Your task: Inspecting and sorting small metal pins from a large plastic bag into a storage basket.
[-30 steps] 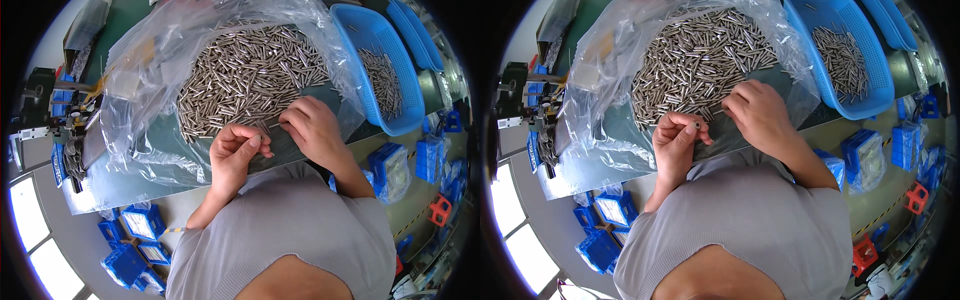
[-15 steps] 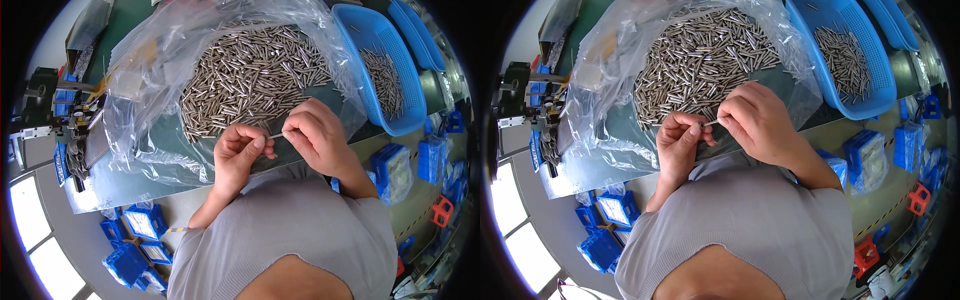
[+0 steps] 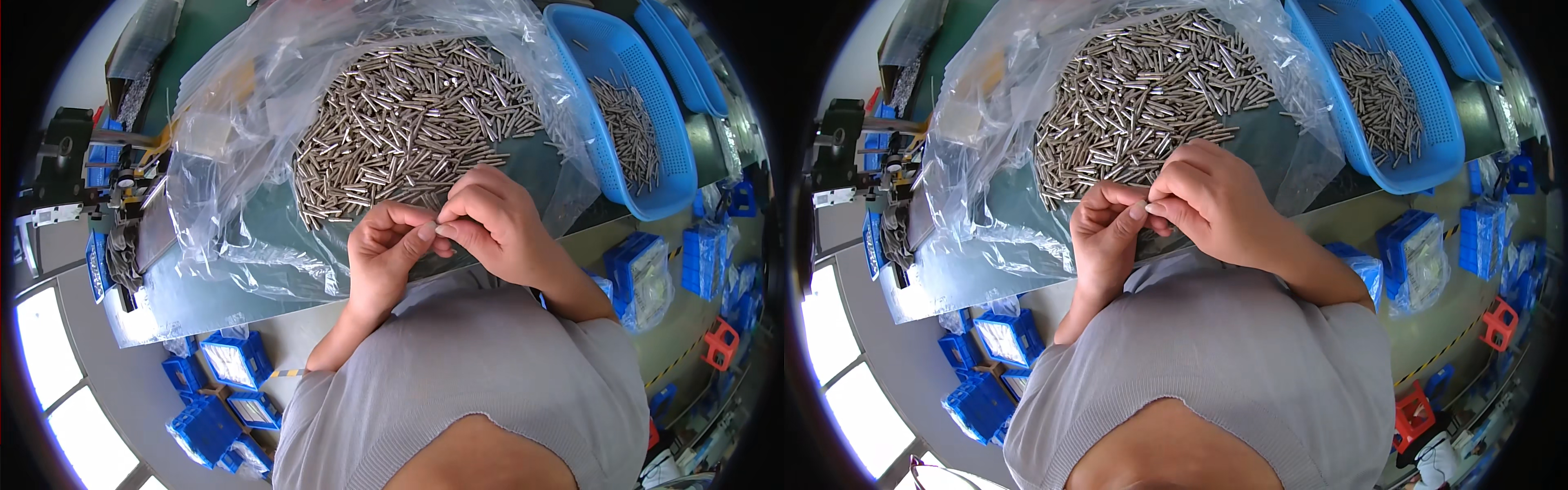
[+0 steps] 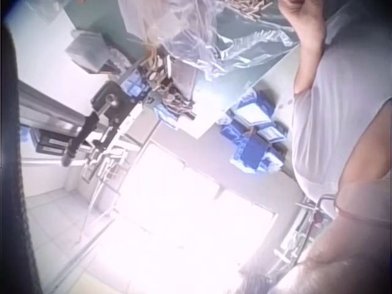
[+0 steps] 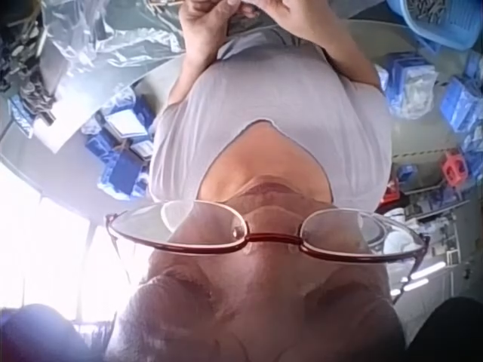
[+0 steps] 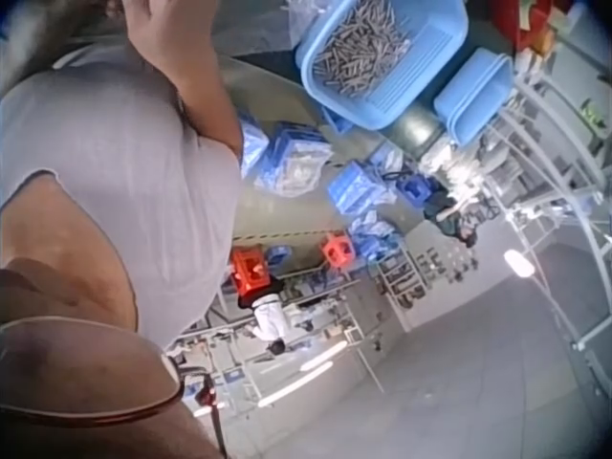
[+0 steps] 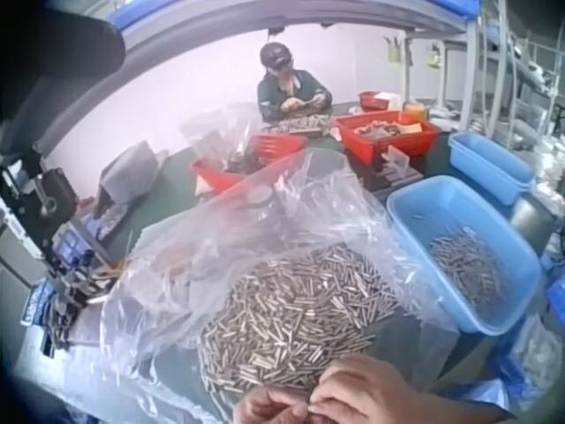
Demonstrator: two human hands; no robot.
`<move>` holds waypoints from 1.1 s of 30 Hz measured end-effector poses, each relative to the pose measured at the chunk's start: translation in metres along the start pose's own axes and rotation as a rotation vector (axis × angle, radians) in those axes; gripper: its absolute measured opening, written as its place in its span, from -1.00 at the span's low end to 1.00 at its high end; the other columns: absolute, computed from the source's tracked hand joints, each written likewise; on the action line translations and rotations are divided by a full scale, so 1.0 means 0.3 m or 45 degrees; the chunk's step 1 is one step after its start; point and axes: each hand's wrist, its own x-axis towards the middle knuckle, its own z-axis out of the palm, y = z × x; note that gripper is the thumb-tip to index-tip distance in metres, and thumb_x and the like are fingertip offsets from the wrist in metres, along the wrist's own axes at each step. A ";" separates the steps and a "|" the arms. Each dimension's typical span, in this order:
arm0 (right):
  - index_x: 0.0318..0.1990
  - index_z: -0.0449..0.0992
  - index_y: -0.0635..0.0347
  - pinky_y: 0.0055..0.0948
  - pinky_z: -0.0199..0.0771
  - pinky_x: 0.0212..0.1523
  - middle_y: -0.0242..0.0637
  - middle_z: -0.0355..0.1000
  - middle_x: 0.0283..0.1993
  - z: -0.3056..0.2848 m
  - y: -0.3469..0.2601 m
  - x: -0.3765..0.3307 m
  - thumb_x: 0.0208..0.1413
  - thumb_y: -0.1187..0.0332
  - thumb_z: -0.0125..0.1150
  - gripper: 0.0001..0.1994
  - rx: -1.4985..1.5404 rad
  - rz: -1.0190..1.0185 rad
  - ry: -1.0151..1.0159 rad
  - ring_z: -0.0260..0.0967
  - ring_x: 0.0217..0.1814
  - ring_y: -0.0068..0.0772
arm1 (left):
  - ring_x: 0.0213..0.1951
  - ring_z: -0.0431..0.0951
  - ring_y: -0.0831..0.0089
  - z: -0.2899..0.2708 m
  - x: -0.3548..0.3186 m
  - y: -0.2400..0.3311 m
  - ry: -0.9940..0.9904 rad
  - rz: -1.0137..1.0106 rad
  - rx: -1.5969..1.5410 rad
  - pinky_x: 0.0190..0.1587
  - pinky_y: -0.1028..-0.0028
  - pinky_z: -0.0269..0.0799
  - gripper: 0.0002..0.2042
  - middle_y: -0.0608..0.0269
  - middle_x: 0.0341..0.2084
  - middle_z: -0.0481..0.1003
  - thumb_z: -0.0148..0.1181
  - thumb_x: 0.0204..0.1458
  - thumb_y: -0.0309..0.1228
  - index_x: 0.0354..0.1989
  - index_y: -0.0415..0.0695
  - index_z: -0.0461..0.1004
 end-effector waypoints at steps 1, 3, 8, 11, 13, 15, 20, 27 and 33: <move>-0.44 0.39 0.14 -0.28 0.31 -0.36 -0.34 0.34 -0.43 0.000 -0.001 0.001 -0.11 0.47 0.26 -0.87 0.001 -0.002 -0.001 0.30 -0.41 -0.22 | -0.36 0.56 0.44 -0.003 0.000 0.000 0.002 0.008 -0.018 -0.24 0.45 0.56 -0.95 0.08 -0.35 0.53 0.08 0.11 -0.62 -0.28 -0.34 0.38; -0.44 0.38 0.15 -0.28 0.31 -0.38 -0.33 0.34 -0.45 -0.006 -0.008 0.002 -0.10 0.49 0.25 -0.87 0.007 -0.029 0.010 0.30 -0.41 -0.20 | -0.36 0.56 0.44 0.002 -0.002 0.002 0.008 -0.004 -0.019 -0.24 0.45 0.55 -0.95 0.07 -0.35 0.53 0.09 0.11 -0.62 -0.28 -0.34 0.38; -0.38 0.42 0.26 -0.40 0.30 -0.37 -0.21 0.35 -0.40 -0.095 -0.030 -0.013 -0.12 0.61 0.24 -0.86 -0.189 -0.069 0.158 0.30 -0.38 -0.26 | -0.39 0.54 0.45 0.010 0.004 -0.002 0.074 0.016 -0.067 -0.25 0.43 0.56 -0.97 0.05 -0.36 0.52 0.07 0.11 -0.62 -0.31 -0.32 0.38; -0.34 0.45 0.30 -0.45 0.34 -0.33 -0.22 0.40 -0.35 -0.228 -0.065 -0.056 -0.04 0.62 0.20 -0.90 -0.664 0.077 0.674 0.34 -0.34 -0.32 | -0.40 0.54 0.44 0.003 -0.003 -0.004 0.084 0.047 -0.106 -0.27 0.42 0.55 -0.97 0.05 -0.36 0.51 0.07 0.12 -0.62 -0.30 -0.32 0.38; -0.33 0.49 0.29 -0.46 0.36 -0.31 -0.24 0.42 -0.31 -0.318 -0.055 -0.074 -0.01 0.58 0.22 -0.92 -0.948 0.260 0.959 0.35 -0.34 -0.35 | -0.40 0.54 0.44 0.009 0.003 -0.001 0.064 0.044 -0.103 -0.27 0.42 0.55 -0.98 0.05 -0.37 0.51 0.07 0.12 -0.62 -0.30 -0.31 0.38; -0.30 0.50 0.26 -0.41 0.38 -0.27 -0.25 0.43 -0.30 -0.356 -0.049 -0.078 -0.02 0.56 0.24 -0.89 -1.113 0.379 1.038 0.37 -0.31 -0.30 | -0.40 0.54 0.44 0.018 0.012 0.003 0.035 0.039 -0.100 -0.27 0.42 0.55 -0.98 0.05 -0.37 0.51 0.06 0.12 -0.62 -0.30 -0.31 0.38; -0.34 0.49 0.17 -0.28 0.36 -0.30 -0.28 0.40 -0.35 -0.198 -0.035 -0.045 -0.10 0.49 0.31 -0.86 -0.753 0.121 0.310 0.35 -0.31 -0.17 | -0.41 0.52 0.45 0.009 0.004 -0.002 0.064 0.043 -0.083 -0.28 0.42 0.55 -0.97 0.05 -0.36 0.50 0.07 0.12 -0.62 -0.30 -0.31 0.38; -0.37 0.44 0.15 -0.28 0.36 -0.32 -0.30 0.35 -0.38 -0.080 0.065 -0.005 -0.18 0.44 0.34 -0.80 -0.662 0.118 -0.128 0.34 -0.28 -0.19 | -0.41 0.53 0.46 0.005 0.005 -0.005 0.060 0.042 -0.069 -0.28 0.42 0.56 -0.97 0.05 -0.36 0.50 0.07 0.12 -0.61 -0.30 -0.31 0.37; -0.43 0.39 0.16 -0.27 0.37 -0.33 -0.29 0.35 -0.40 -0.069 0.057 -0.007 -0.17 0.48 0.30 -0.83 -0.938 0.018 -0.257 0.34 -0.30 -0.19 | -0.41 0.53 0.45 0.006 0.004 0.005 0.068 0.028 -0.070 -0.27 0.42 0.56 -0.97 0.04 -0.35 0.51 0.06 0.13 -0.61 -0.30 -0.31 0.37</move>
